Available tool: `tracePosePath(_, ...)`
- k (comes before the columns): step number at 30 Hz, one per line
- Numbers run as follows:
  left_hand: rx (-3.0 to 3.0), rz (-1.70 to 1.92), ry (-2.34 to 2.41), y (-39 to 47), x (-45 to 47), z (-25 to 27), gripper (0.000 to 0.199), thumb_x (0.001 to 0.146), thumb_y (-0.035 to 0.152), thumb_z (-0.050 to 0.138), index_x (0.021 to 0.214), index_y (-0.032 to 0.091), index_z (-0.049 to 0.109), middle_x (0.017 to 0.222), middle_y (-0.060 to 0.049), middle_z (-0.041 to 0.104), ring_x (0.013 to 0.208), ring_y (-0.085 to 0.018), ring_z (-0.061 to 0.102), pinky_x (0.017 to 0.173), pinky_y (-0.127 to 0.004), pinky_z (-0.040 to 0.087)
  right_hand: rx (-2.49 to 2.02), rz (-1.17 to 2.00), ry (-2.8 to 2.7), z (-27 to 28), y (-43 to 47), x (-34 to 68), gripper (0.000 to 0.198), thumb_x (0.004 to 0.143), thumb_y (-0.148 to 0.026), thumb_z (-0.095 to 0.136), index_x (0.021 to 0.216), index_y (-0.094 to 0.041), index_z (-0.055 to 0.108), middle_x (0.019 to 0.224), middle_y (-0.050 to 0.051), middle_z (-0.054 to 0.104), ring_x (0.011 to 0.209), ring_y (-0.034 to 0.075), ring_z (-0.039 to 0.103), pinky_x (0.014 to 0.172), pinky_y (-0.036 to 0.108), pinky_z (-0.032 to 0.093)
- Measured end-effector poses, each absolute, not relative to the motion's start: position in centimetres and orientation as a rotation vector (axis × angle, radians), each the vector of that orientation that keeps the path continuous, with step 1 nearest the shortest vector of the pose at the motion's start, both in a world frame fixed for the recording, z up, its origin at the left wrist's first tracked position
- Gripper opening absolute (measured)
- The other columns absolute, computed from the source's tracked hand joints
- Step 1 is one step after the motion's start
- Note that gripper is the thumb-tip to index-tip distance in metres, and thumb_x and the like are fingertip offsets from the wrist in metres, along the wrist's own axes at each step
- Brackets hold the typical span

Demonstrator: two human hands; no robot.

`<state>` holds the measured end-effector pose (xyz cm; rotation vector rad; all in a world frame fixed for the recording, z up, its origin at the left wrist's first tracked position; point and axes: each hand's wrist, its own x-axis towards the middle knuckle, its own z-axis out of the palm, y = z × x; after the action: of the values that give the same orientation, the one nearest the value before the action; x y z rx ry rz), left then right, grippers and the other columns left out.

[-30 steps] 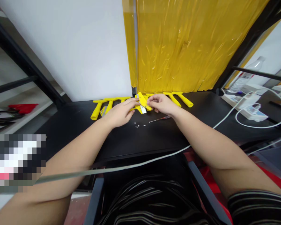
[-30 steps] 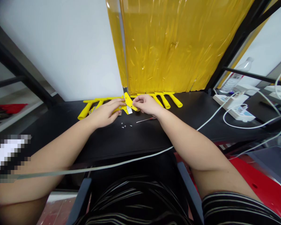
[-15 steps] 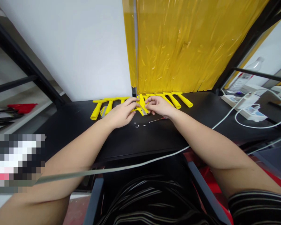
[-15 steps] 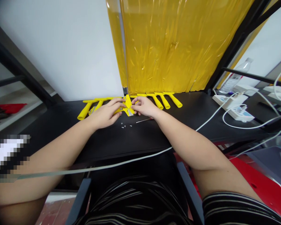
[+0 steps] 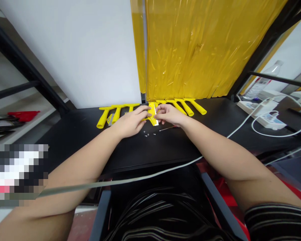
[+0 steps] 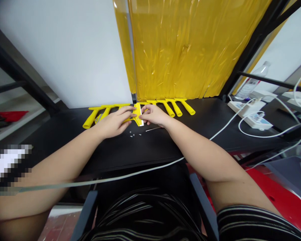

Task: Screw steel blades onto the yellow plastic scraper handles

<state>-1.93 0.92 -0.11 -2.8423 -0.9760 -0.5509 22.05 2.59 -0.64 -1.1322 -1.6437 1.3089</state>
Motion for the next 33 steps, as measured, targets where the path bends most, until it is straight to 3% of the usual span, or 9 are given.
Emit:
tracePosePath(5, -2.862, -0.581, -0.942, 0.98, -1.85, -0.14, 0.032, 0.104, 0.023, 0.046, 0.128, 0.022, 0.067, 0.157, -0.011, 0.054, 0.129, -0.028, 0.065, 0.105, -0.047, 0.058, -1.116, 1.405, -1.562, -0.42, 2.66, 22.32, 0.028, 0.082, -0.013, 0.088, 0.090, -0.018, 0.061, 0.063, -0.004, 0.067, 0.056, 0.010, 0.066, 0.053, 0.019, 0.059)
tracePosePath(10, -2.864, -0.589, -0.918, 1.01, -1.78, -0.18, 0.033, 0.106, 0.026, 0.044, 0.125, 0.023, 0.070, 0.152, -0.011, 0.058, 0.120, -0.026, 0.070, 0.098, -0.043, 0.060, -1.152, 1.443, -1.491, -0.12, 2.59, 22.33, 0.019, 0.090, -0.009, 0.080, 0.089, -0.016, 0.063, 0.065, -0.001, 0.068, 0.057, 0.011, 0.070, 0.057, 0.021, 0.064)
tracePosePath(18, -2.862, -0.654, -0.840, 1.32, -1.97, -0.29, 0.030, 0.104, 0.024, 0.049, 0.122, 0.020, 0.072, 0.149, -0.011, 0.061, 0.123, -0.025, 0.069, 0.103, -0.042, 0.059, -1.171, 1.468, -1.451, 0.02, 2.59, 22.25, 0.015, 0.095, -0.005, 0.070, 0.087, -0.015, 0.063, 0.066, 0.000, 0.070, 0.054, 0.011, 0.070, 0.056, 0.021, 0.065)
tracePosePath(25, -2.845, -0.669, -0.756, 1.48, -2.12, -0.37, 0.026, 0.102, 0.022, 0.054, 0.119, 0.018, 0.073, 0.145, -0.014, 0.063, 0.119, -0.026, 0.071, 0.099, -0.042, 0.062, -1.123, 1.460, -1.556, -0.36, 2.57, 22.37, 0.023, 0.084, -0.019, 0.089, 0.083, -0.016, 0.066, 0.064, 0.000, 0.070, 0.054, 0.011, 0.069, 0.054, 0.020, 0.063)
tracePosePath(33, -2.851, -0.719, -0.623, 1.69, -2.46, -0.13, 0.026, 0.101, 0.017, 0.056, 0.121, 0.018, 0.072, 0.144, -0.014, 0.065, 0.123, -0.024, 0.071, 0.103, -0.040, 0.061, -1.091, 1.448, -1.589, -0.61, 2.78, 22.46, 0.031, 0.081, -0.026, 0.092, 0.082, -0.018, 0.062, 0.066, 0.000, 0.070, 0.057, 0.012, 0.070, 0.055, 0.021, 0.064)
